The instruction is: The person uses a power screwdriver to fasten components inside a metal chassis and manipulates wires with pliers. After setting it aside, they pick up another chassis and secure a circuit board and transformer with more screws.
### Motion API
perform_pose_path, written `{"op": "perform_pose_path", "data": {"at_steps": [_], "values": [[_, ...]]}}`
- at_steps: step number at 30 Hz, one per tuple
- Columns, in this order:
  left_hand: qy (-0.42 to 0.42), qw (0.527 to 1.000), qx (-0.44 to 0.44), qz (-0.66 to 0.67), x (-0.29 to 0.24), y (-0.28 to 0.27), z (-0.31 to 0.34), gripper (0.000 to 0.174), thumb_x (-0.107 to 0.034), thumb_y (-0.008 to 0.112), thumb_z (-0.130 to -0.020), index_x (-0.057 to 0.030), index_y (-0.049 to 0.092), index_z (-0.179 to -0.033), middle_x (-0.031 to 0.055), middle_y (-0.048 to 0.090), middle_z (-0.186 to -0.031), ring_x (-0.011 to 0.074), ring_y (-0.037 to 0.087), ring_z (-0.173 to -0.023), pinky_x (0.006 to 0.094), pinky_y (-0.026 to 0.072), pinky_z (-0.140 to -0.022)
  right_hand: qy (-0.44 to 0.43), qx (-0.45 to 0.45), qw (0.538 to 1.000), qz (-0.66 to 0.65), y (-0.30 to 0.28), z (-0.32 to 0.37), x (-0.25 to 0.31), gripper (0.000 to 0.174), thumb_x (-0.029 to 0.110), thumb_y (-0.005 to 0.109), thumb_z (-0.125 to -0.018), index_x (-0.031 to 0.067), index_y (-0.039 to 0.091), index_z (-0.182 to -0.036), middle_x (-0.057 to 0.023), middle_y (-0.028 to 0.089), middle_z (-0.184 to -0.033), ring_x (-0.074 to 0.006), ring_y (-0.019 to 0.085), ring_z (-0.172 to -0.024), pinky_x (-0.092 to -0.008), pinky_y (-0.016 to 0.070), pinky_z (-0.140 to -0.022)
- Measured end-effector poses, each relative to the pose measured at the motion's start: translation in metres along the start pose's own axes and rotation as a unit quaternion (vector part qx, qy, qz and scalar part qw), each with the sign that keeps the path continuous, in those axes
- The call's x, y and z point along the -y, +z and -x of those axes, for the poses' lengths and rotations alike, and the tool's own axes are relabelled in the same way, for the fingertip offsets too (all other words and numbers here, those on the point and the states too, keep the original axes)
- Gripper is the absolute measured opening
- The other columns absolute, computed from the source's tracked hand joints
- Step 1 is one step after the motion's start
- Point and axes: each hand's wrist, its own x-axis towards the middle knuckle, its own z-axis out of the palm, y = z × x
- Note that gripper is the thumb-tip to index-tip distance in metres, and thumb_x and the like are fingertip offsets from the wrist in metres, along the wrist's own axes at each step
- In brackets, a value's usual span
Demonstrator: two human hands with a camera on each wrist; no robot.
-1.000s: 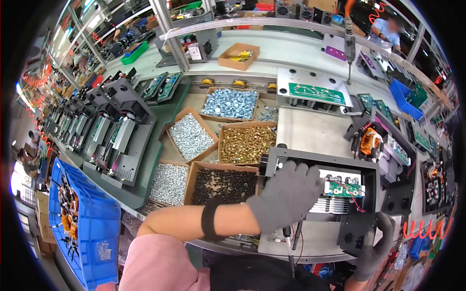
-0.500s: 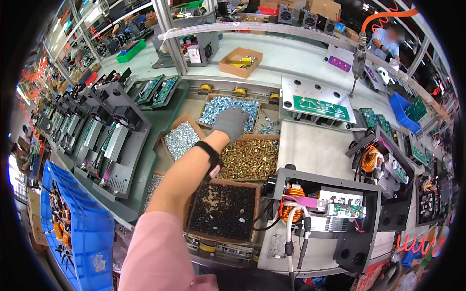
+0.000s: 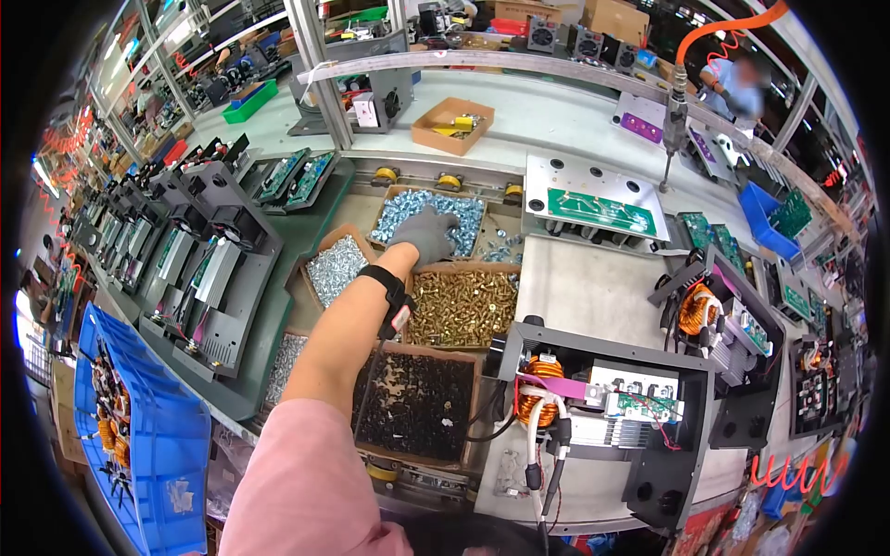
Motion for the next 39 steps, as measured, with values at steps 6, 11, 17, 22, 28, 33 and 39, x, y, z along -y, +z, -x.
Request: {"op": "perform_pose_path", "data": {"at_steps": [6,11,17,22,28,33,39], "values": [[0.067,0.992,0.098,-0.045,0.015,0.021,-0.038,0.043,-0.02,0.055,-0.087,-0.0218,0.05,-0.13,0.0168,0.051,-0.127,0.0344,0.056,-0.113,0.0449,0.0474,-0.092,0.046,0.108,0.985,0.123,0.029,-0.015,-0.04,0.06,0.052,0.054,-0.089,0.0024,0.053,-0.123,-0.015,0.062,-0.116,-0.0252,0.061,-0.1,-0.034,0.0497,-0.079],[-0.031,0.998,-0.048,-0.01,0.01,0.018,-0.007,0.043,-0.01,0.054,-0.083,-0.0188,0.054,-0.125,0.0189,0.049,-0.127,0.0352,0.057,-0.111,0.0428,0.0475,-0.091,-0.09,0.054,0.882,-0.459,0.013,-0.014,-0.021,0.055,0.043,0.043,-0.097,-0.0032,0.048,-0.126,-0.0183,0.061,-0.117,-0.0283,0.06,-0.101,-0.0347,0.05,-0.081],[0.006,1.0,-0.006,-0.025,0.009,0.014,-0.012,0.036,-0.012,0.056,-0.083,-0.0163,0.058,-0.118,0.0165,0.055,-0.122,0.0336,0.057,-0.112,0.0432,0.0483,-0.09,0.149,0.03,0.869,-0.471,-0.017,-0.008,-0.014,0.04,0.032,0.046,-0.095,-0.0027,0.06,-0.109,-0.0094,0.065,-0.084,-0.0193,0.058,-0.071,-0.0329,0.0484,-0.072],[0.013,0.989,-0.088,0.117,0.036,0.026,-0.014,0.022,-0.011,0.057,-0.083,-0.0079,0.059,-0.105,0.0162,0.065,-0.097,0.0289,0.064,-0.096,0.0395,0.0521,-0.074,-0.13,-0.093,0.514,-0.843,-0.092,-0.026,0.031,0.041,0.037,0.052,-0.091,-0.001,0.061,-0.103,-0.0083,0.063,-0.082,-0.0181,0.057,-0.072,-0.0312,0.0478,-0.069],[0.021,0.414,0.038,0.909,0.049,0.008,0.015,0.016,-0.016,0.054,-0.091,-0.0036,0.054,-0.1,0.0086,0.057,-0.084,0.0154,0.054,-0.064,0.0241,0.0479,-0.052,-0.145,-0.286,0.541,-0.778,-0.203,-0.018,0.164,0.049,0.037,0.056,-0.085,-0.0014,0.056,-0.114,-0.0183,0.062,-0.109,-0.0304,0.06,-0.097,-0.0417,0.0485,-0.083],[0.048,0.437,0.138,0.888,0.011,-0.038,0.083,0.024,-0.026,0.048,-0.095,-0.0048,0.054,-0.104,0.008,0.058,-0.088,0.0158,0.056,-0.066,0.0211,0.0491,-0.052,-0.306,-0.094,0.495,-0.808,-0.201,-0.022,0.185,0.06,0.041,0.06,-0.084,0.0051,0.048,-0.131,-0.0178,0.043,-0.14,-0.038,0.044,-0.124,-0.0498,0.0397,-0.101],[0.198,0.625,0.159,0.738,-0.095,-0.084,0.218,0.031,-0.031,0.049,-0.095,-0.0031,0.055,-0.106,0.0034,0.057,-0.085,0.0085,0.055,-0.064,0.0203,0.043,-0.051,-0.366,-0.026,0.355,-0.86,-0.212,0.011,0.278,0.043,0.029,0.068,-0.082,0.0075,0.043,-0.109,-0.0017,0.041,-0.083,-0.0159,0.04,-0.077,-0.0294,0.0355,-0.067]]}}
